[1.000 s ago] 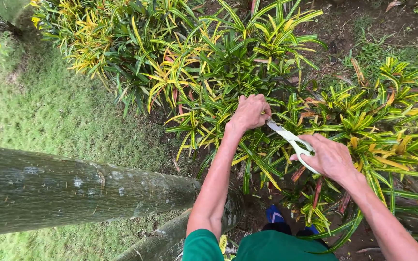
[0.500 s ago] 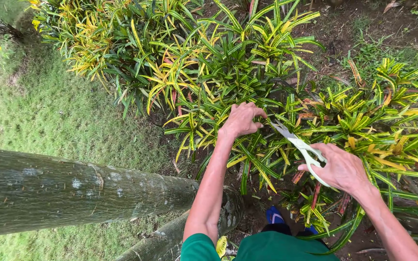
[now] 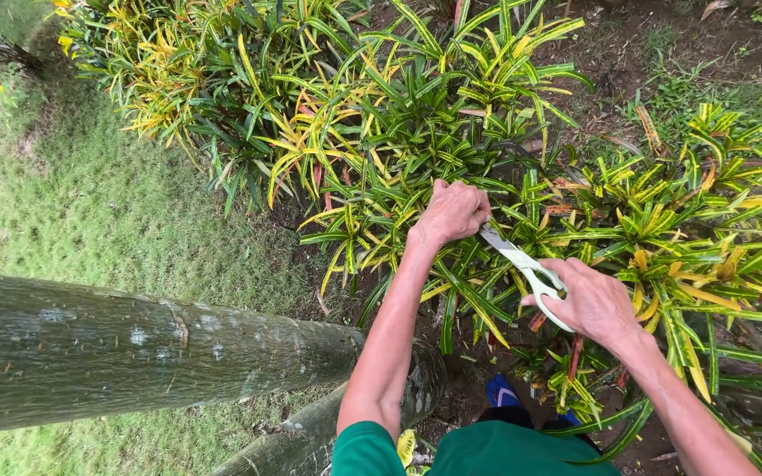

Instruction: The person trims a row of variegated croton shrubs with a pair of white-handled scissors, holding stems with one hand while snipping leaves and stems with the other. They work along the hedge, cutting back overgrown growth section by section and letting clippings fall to the ground.

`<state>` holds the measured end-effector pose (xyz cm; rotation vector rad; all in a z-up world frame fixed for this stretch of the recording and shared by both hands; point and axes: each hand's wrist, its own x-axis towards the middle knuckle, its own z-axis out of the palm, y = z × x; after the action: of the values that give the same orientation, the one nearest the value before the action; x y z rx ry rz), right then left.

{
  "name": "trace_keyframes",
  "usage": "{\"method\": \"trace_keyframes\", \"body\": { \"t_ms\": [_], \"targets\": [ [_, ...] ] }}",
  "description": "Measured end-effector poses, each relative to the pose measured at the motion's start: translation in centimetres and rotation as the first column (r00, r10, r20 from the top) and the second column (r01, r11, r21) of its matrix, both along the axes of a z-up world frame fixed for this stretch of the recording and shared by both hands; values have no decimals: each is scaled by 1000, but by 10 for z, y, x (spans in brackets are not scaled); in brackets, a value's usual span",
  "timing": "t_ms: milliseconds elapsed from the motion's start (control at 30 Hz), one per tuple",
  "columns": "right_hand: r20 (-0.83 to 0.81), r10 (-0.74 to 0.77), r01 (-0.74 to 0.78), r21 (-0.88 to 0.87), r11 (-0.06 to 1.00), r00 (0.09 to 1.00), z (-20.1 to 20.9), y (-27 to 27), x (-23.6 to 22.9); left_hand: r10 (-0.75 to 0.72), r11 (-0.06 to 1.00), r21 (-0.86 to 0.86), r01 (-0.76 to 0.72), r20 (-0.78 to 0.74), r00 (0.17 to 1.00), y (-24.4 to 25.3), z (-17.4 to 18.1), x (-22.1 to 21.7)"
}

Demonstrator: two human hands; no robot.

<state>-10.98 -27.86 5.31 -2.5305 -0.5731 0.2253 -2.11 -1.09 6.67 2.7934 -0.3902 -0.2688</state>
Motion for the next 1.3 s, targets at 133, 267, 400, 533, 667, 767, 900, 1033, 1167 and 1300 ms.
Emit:
{"method": "trace_keyframes", "body": {
  "t_ms": [133, 267, 400, 533, 667, 767, 900, 1033, 1167, 1300],
  "targets": [
    [13, -10, 10, 23, 1000, 1000, 1, 1, 1, -13, 999, 31, 12, 16, 1000, 3, -19, 2],
    [24, -11, 10, 39, 999, 1000, -3, 1, 2, -31, 997, 76, 27, 56, 998, 3, -20, 3],
    [52, 10, -15, 98, 995, 999, -37, -6, 4, -45, 996, 83, 33, 143, 989, 2, -21, 2],
    [36, -32, 26, 136, 990, 999, -24, -8, 1, -2, 1000, 31, -4, 181, 983, 7, -6, -1],
    [-224, -186, 200, 42, 979, 957, -5, -16, -1, 122, 985, 107, -133, 103, 987, 19, 16, -8],
    [-298, -208, 219, 3, 976, 932, -11, -25, -2, 132, 987, 77, -143, 132, 982, 35, -14, -2],
    [-286, -185, 183, -32, 983, 940, -16, -26, -4, 118, 993, -21, -116, 238, 964, 25, -43, 12],
    [-250, -184, 188, -7, 982, 951, -15, -23, -10, 175, 971, 117, -209, 245, 953, -1, -59, 20],
    [-229, -168, 177, 18, 984, 959, -14, -24, -11, 262, 933, 171, -318, 286, 922, -12, -75, 26],
    [-196, -144, 148, 2, 989, 970, -17, -25, -12, 313, 946, 23, -322, 180, 933, -8, -78, 29]
  ]
}}
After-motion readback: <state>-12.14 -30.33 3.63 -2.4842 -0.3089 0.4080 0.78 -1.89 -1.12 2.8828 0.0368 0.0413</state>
